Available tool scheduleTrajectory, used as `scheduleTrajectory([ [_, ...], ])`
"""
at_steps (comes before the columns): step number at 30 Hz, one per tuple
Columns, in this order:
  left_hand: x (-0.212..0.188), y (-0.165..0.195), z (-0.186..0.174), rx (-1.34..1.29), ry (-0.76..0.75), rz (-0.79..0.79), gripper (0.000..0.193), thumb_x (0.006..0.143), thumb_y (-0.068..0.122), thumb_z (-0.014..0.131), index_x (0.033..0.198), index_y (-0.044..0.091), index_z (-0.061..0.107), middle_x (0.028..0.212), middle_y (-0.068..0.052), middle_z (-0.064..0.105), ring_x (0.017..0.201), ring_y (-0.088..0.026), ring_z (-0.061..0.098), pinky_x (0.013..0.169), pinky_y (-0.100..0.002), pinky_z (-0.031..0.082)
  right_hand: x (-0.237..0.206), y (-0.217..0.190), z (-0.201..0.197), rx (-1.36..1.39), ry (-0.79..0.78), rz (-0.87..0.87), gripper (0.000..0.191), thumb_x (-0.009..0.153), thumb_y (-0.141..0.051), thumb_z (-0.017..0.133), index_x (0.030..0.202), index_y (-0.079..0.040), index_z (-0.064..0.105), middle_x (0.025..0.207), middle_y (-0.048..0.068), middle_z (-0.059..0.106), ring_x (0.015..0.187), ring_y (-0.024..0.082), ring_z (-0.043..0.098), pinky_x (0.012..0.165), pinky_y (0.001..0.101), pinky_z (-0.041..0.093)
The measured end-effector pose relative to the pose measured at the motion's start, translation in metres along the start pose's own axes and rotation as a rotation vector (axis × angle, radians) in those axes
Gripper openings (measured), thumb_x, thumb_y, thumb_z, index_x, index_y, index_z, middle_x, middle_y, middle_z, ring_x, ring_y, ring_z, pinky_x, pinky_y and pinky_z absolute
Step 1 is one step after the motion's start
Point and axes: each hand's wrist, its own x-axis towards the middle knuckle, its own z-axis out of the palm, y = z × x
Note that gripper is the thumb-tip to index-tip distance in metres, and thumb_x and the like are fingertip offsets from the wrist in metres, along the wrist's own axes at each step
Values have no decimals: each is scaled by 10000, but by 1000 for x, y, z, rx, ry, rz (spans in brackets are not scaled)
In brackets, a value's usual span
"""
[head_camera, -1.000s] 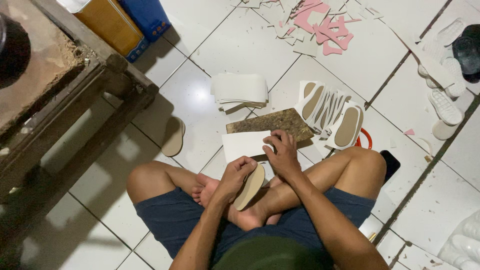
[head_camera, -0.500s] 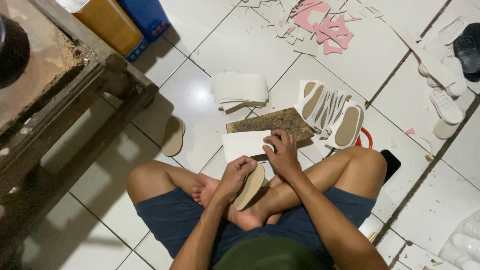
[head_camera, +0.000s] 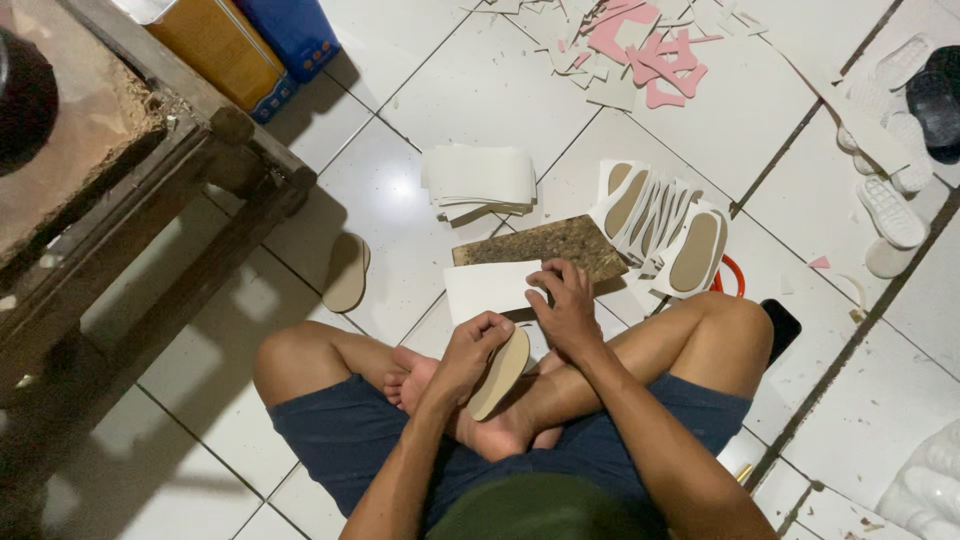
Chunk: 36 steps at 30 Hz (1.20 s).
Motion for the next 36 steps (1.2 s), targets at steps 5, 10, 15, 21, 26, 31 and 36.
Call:
scheduleTrajectory([
  [5, 1, 0, 1, -4, 7, -12, 170, 981, 186, 662, 1001, 19, 686, 849, -19, 687, 728, -83, 619, 644, -226, 502, 0, 1, 1, -1, 4, -3, 203, 879, -188, 743, 1069, -117, 731, 1223, 94, 583, 1176, 319, 508, 1039, 454, 395],
  [10, 2, -3, -1, -12, 5, -20, 166, 978, 186, 665, 996, 22, 683, 846, -18, 691, 722, -83, 623, 638, -229, 504, 0, 2, 2, 4, 23, -17, 194, 870, -181, 749, 1052, -115, 735, 1222, 92, 586, 1174, 321, 514, 1037, 453, 399],
  [15, 5, -7, -3, 8, -2, 12, 166, 981, 182, 670, 998, 18, 690, 855, -15, 688, 736, -74, 616, 649, -225, 504, 1, 3, 2, 2, 38, -34, 198, 864, -182, 753, 1050, -117, 734, 1215, 86, 590, 1154, 321, 521, 1025, 451, 407],
  [21, 5, -8, -2, 15, 12, -10, 163, 981, 183, 662, 993, 22, 688, 845, -19, 688, 728, -83, 614, 639, -231, 500, 0, 3, 3, 1, 35, -23, 202, 861, -176, 753, 1052, -116, 731, 1222, 92, 585, 1154, 324, 520, 1021, 455, 407],
  [26, 5, -7, -2, 19, 3, -4, 167, 986, 184, 662, 1003, 20, 691, 847, -17, 686, 731, -79, 613, 642, -225, 500, 1, 6, 4, -5, 20, -10, 193, 870, -186, 748, 1049, -116, 732, 1216, 97, 578, 1156, 333, 507, 1025, 459, 397],
  [31, 6, -8, -3, 10, 5, -13, 167, 980, 185, 661, 998, 21, 690, 849, -17, 695, 729, -81, 625, 641, -227, 508, 1, 8, 6, -11, 20, -20, 201, 867, -193, 748, 1052, -114, 732, 1216, 94, 580, 1155, 329, 505, 1025, 460, 390],
  [36, 6, -10, -3, 40, 28, -14, 174, 978, 192, 664, 998, 23, 699, 844, -17, 696, 723, -78, 619, 639, -226, 505, 0, 5, 6, -5, 41, -15, 200, 863, -197, 747, 1049, -125, 736, 1215, 83, 585, 1160, 313, 515, 1034, 449, 395],
])
